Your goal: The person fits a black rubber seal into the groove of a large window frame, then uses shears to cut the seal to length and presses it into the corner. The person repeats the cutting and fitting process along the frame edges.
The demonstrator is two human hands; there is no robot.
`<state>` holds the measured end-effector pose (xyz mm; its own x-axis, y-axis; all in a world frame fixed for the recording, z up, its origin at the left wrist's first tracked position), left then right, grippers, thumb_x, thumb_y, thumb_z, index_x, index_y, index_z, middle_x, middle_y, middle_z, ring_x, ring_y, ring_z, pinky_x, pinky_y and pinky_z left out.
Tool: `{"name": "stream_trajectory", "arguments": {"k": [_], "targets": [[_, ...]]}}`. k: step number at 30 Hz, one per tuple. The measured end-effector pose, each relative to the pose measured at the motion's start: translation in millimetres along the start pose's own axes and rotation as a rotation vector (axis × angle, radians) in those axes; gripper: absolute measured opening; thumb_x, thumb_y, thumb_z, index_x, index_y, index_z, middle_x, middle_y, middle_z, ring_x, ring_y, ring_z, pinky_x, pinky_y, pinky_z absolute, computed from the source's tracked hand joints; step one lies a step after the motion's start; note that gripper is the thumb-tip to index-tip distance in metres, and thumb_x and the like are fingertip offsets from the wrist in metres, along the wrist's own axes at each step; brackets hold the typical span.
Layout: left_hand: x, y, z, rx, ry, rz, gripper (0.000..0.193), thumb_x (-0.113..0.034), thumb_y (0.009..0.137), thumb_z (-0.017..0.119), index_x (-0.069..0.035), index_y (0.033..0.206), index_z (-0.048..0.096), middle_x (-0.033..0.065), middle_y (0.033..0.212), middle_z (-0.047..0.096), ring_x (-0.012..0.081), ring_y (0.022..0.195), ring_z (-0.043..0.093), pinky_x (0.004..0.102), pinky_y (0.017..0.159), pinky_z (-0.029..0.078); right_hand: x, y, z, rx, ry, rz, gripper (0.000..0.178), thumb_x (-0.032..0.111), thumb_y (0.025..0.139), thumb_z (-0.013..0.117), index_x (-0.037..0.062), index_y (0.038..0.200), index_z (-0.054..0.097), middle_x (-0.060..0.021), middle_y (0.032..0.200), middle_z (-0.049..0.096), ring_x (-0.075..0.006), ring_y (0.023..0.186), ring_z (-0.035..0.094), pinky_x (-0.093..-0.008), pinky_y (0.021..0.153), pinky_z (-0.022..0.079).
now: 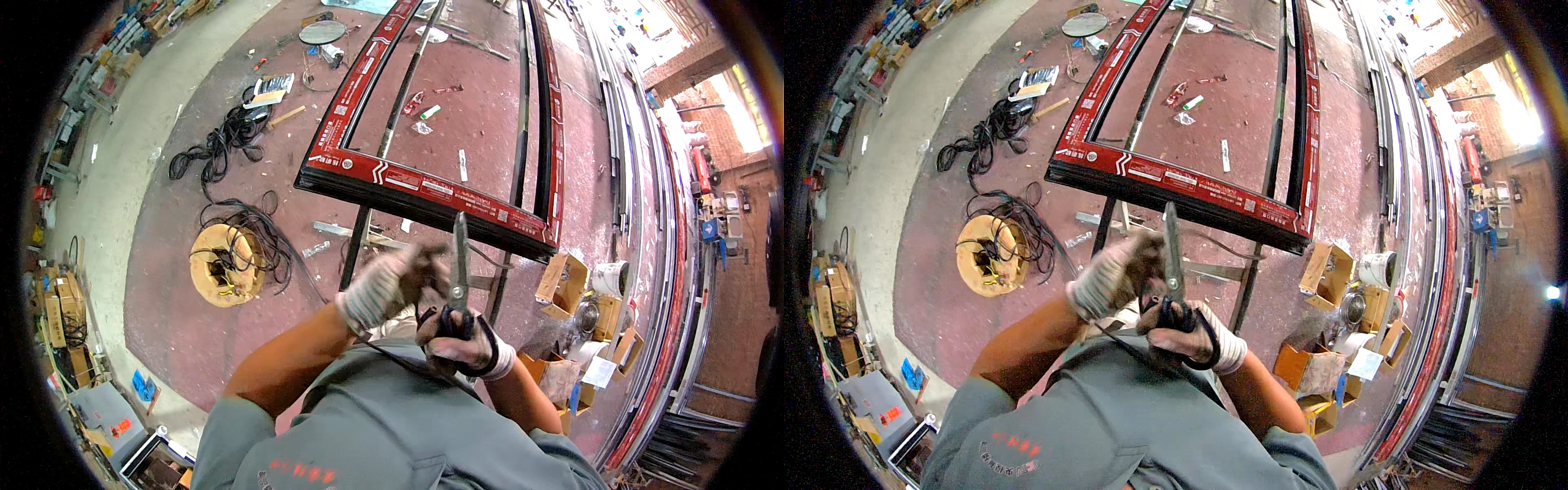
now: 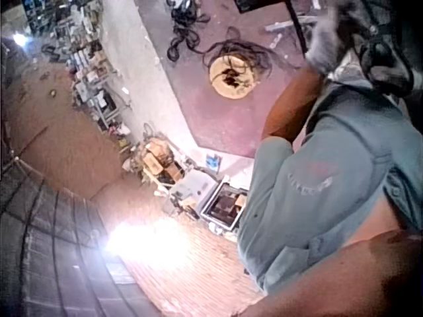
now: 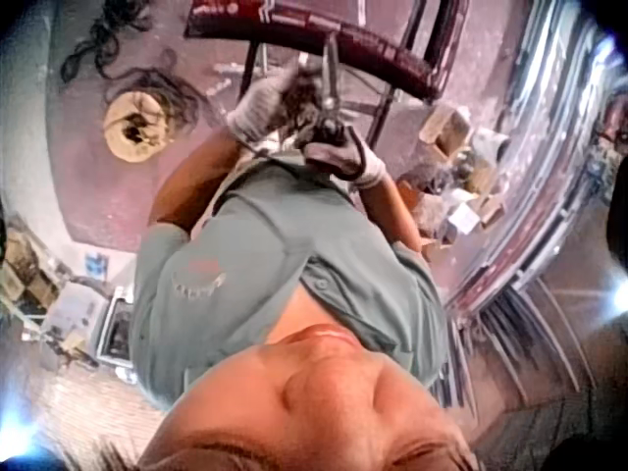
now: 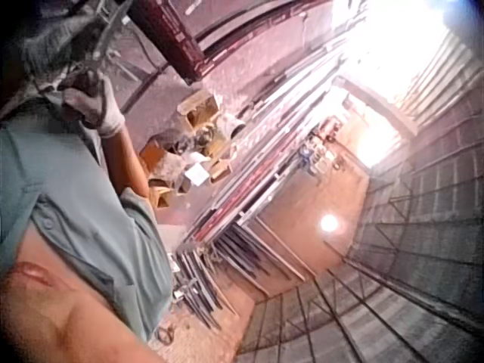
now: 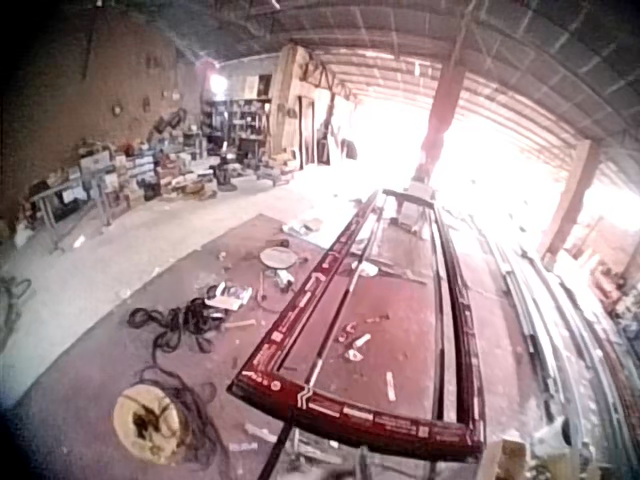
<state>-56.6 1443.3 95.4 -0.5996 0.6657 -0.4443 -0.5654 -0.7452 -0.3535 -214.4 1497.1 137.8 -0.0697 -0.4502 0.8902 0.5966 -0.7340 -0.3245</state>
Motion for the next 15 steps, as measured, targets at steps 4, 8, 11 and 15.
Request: {"name": "stream_trajectory", "arguments": {"k": [4, 8, 11, 15], "targets": [[-40.8, -20.4, -82.9, -0.418, -0.169, 0.372, 0.036, -0.039, 0.103, 0.060, -0.008, 0.085, 0.062, 0.0036, 0.073, 0.063, 0.0182, 0.065, 0.060, 0.0387, 0.075, 0.057, -1.8, -15.8, -35.3, -0.036, -0.056, 0.132, 0.030, 0.025, 0.087, 0.076, -0.0018, 0.098, 0.069, -0.0069, 0.078, 0.066, -0.0128, 0.057, 0.059, -0.0269, 0.049, 0.044], [-68.9, -69.3, -146.1, -0.747, -0.207, 0.445, 0.026, -0.032, 0.101, 0.066, -0.013, 0.084, 0.058, -0.0005, 0.069, 0.059, 0.0174, 0.061, 0.058, 0.0419, 0.074, 0.056, -7.2, -53.7, -102.8, -0.116, -0.184, 0.214, 0.030, 0.025, 0.092, 0.076, 0.0004, 0.108, 0.071, 0.0008, 0.076, 0.065, -0.0080, 0.061, 0.059, -0.0246, 0.052, 0.047], [-72.9, -101.8, -186.1, -0.961, -0.136, 0.475, 0.025, -0.035, 0.104, 0.060, -0.015, 0.089, 0.059, -0.0034, 0.068, 0.055, 0.0146, 0.057, 0.051, 0.0386, 0.071, 0.055, -12.2, -79.6, -140.1, -0.196, -0.276, 0.268, 0.026, 0.026, 0.092, 0.076, 0.0025, 0.103, 0.072, 0.0013, 0.076, 0.065, -0.0062, 0.058, 0.058, -0.0229, 0.048, 0.046], [-84.6, -133.7, -240.4, -1.040, -0.233, 0.541, 0.034, -0.037, 0.107, 0.052, -0.011, 0.086, 0.057, -0.0014, 0.065, 0.052, 0.0156, 0.055, 0.047, 0.0369, 0.062, 0.050, -32.4, -87.0, -161.4, -0.224, -0.335, 0.231, 0.021, 0.021, 0.091, 0.077, 0.0032, 0.101, 0.071, 0.0014, 0.075, 0.065, -0.0061, 0.059, 0.058, -0.0229, 0.050, 0.048]]}}
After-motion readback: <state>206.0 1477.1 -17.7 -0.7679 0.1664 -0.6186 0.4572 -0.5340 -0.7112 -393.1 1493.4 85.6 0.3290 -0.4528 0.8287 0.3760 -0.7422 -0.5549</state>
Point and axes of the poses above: each hand's wrist, its own y-axis towards the middle knuckle, its own z-axis out of the palm, x = y × z, the point moved 3 cm from there along y, towards the middle knuckle
